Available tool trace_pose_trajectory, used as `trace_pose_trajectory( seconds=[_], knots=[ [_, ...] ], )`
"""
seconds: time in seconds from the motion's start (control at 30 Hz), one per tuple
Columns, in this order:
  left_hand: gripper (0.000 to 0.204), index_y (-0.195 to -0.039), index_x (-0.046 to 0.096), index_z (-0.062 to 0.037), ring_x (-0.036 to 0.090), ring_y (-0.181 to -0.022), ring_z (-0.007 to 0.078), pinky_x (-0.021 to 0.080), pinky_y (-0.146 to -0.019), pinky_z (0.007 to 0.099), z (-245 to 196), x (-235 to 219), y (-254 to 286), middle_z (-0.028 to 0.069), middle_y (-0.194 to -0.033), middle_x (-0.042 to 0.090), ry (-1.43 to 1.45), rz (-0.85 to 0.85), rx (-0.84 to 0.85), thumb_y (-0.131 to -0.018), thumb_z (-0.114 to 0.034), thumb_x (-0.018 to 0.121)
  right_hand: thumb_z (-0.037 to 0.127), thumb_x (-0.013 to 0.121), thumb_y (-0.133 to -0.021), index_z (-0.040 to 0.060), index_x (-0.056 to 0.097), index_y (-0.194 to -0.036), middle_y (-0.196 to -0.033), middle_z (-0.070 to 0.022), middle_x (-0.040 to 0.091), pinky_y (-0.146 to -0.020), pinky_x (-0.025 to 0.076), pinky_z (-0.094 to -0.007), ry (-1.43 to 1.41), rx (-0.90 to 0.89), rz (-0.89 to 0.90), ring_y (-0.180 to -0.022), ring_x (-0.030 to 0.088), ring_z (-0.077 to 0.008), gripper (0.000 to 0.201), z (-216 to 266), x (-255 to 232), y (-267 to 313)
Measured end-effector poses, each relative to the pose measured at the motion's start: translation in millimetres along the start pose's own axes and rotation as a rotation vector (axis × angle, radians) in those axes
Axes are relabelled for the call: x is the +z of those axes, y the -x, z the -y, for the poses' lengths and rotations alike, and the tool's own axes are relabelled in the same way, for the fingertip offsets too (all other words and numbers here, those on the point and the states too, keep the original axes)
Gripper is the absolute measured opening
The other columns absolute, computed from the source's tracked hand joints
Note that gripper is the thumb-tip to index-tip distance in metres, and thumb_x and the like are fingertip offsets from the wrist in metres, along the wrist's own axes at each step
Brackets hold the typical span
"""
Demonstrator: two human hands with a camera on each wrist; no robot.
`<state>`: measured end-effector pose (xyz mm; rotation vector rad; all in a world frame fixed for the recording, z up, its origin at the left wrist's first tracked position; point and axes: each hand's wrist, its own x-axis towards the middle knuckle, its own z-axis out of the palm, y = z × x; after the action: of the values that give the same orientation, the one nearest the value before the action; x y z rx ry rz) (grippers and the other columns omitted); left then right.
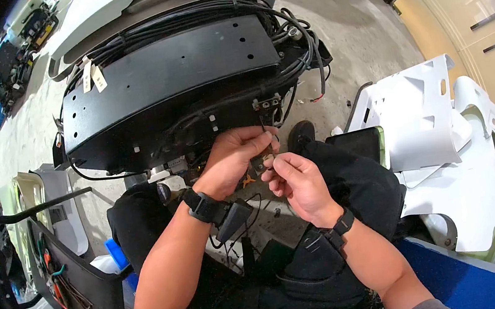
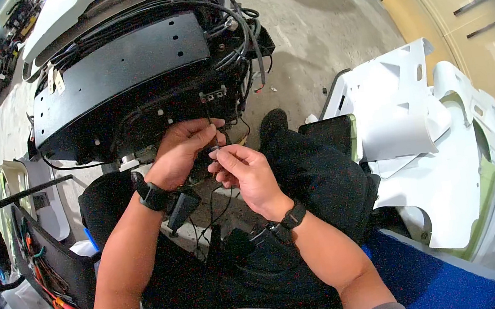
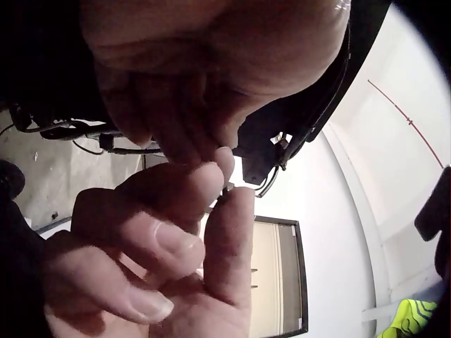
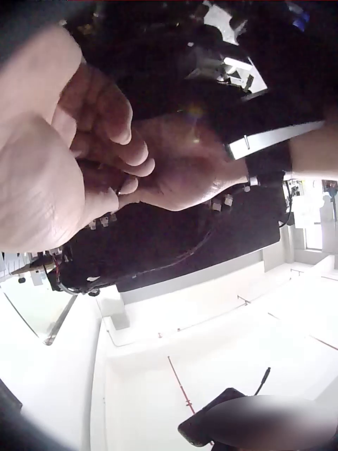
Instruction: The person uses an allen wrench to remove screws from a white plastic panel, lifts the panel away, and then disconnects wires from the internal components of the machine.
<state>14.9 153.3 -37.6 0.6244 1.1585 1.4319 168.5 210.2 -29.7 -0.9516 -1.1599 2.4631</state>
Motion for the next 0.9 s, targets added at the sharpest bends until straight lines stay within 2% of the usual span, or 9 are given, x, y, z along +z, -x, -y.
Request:
trace_pose_trajectory(
  seconds=[0.07, 0.2, 0.37, 0.4, 0.47, 0.57, 0.7, 0.8, 0.9],
  knots=[
    [0.031, -0.104, 0.057, 0.0048, 0.054, -0.082, 0.0117, 0.041, -0.078, 0.0255, -2.5, 3.7, 1.6, 0.0048, -0.084, 0.061, -0.032, -0.071, -0.029, -0.087, -0.021, 0.054, 0.021, 0.056, -0.088, 0.0034, 0.061, -0.096, -0.082, -0.0020, 0.062, -0.058, 0.042, -0.0186, 0.052, -0.024, -0.060, -0.065, 0.052, -0.0051, 0.020, -2.5, -3.7, -1.5],
    [0.033, -0.103, 0.059, 0.0046, 0.054, -0.083, 0.0107, 0.041, -0.078, 0.0246, -9.2, 1.5, 1.3, 0.0054, -0.088, 0.062, -0.139, -0.095, -0.070, -0.084, -0.022, 0.059, 0.017, 0.057, -0.087, 0.0031, 0.061, -0.091, -0.078, -0.0037, 0.061, -0.056, 0.041, -0.0201, 0.094, -0.048, -0.072, -0.063, 0.052, -0.0069, 0.015, -2.0, 0.9, -1.7],
    [0.034, -0.103, 0.061, 0.0041, 0.054, -0.083, 0.0099, 0.042, -0.077, 0.0242, -8.6, 0.2, 1.3, 0.0057, -0.093, 0.063, -0.132, -0.124, -0.076, -0.079, -0.019, 0.065, 0.018, 0.057, -0.087, 0.0028, 0.058, -0.087, -0.070, -0.0006, 0.054, -0.054, 0.039, -0.0206, 0.205, -0.200, -0.143, -0.059, 0.047, -0.0076, 0.015, -8.9, -3.6, -5.5],
    [0.034, -0.103, 0.061, 0.0041, 0.054, -0.083, 0.0099, 0.042, -0.077, 0.0242, -8.4, 0.7, 1.2, 0.0057, -0.093, 0.063, -0.127, -0.127, -0.073, -0.079, -0.019, 0.065, 0.018, 0.057, -0.087, 0.0028, 0.058, -0.087, -0.070, -0.0006, 0.054, -0.054, 0.039, -0.0206, 0.210, -0.198, -0.140, -0.059, 0.047, -0.0076, 0.015, -7.1, -2.7, -5.3],
    [0.033, -0.104, 0.060, 0.0036, 0.055, -0.081, 0.0096, 0.043, -0.076, 0.0236, -8.1, 1.4, 0.4, 0.0063, -0.092, 0.063, -0.102, -0.145, -0.065, -0.079, -0.017, 0.066, 0.023, 0.055, -0.089, 0.0023, 0.058, -0.090, -0.073, -0.0026, 0.056, -0.053, 0.039, -0.0210, -0.025, -0.145, -0.187, -0.059, 0.047, -0.0078, 0.021, -2.3, -0.2, -4.8],
    [0.033, -0.105, 0.060, 0.0034, 0.056, -0.082, 0.0103, 0.043, -0.076, 0.0233, -3.7, 0.8, -2.1, 0.0078, -0.091, 0.063, -0.063, -0.149, -0.044, -0.079, -0.016, 0.065, 0.027, 0.050, -0.091, 0.0025, 0.057, -0.093, -0.074, -0.0039, 0.057, -0.053, 0.038, -0.0216, -0.093, -0.097, -0.213, -0.058, 0.048, -0.0090, 0.026, -0.2, -1.4, -4.2],
    [0.034, -0.107, 0.058, 0.0035, 0.057, -0.084, 0.0115, 0.044, -0.077, 0.0240, -7.9, 1.0, -1.4, 0.0087, -0.091, 0.063, -0.088, -0.122, -0.047, -0.080, -0.015, 0.064, 0.026, 0.048, -0.092, 0.0004, 0.055, -0.090, -0.072, -0.0051, 0.055, -0.055, 0.038, -0.0242, -0.115, 0.009, -0.141, -0.059, 0.048, -0.0125, 0.027, -0.9, 0.8, -4.0],
    [0.035, -0.109, 0.057, 0.0038, 0.058, -0.086, 0.0124, 0.044, -0.079, 0.0245, -6.4, -0.6, -2.0, 0.0089, -0.091, 0.063, -0.094, -0.110, -0.041, -0.081, -0.016, 0.063, 0.025, 0.048, -0.091, 0.0002, 0.056, -0.092, -0.073, -0.0056, 0.057, -0.056, 0.038, -0.0243, -0.081, 0.006, -0.063, -0.060, 0.049, -0.0125, 0.026, -3.6, 1.7, -2.7],
    [0.035, -0.110, 0.056, 0.0035, 0.058, -0.086, 0.0126, 0.044, -0.079, 0.0248, -5.5, -1.4, -1.0, 0.0090, -0.092, 0.063, -0.043, -0.071, -0.026, -0.082, -0.016, 0.062, 0.023, 0.051, -0.090, 0.0011, 0.057, -0.092, -0.073, -0.0043, 0.058, -0.054, 0.038, -0.0217, 0.011, -0.054, -0.088, -0.059, 0.049, -0.0098, 0.023, -5.2, 1.3, -2.2]
  ],
)
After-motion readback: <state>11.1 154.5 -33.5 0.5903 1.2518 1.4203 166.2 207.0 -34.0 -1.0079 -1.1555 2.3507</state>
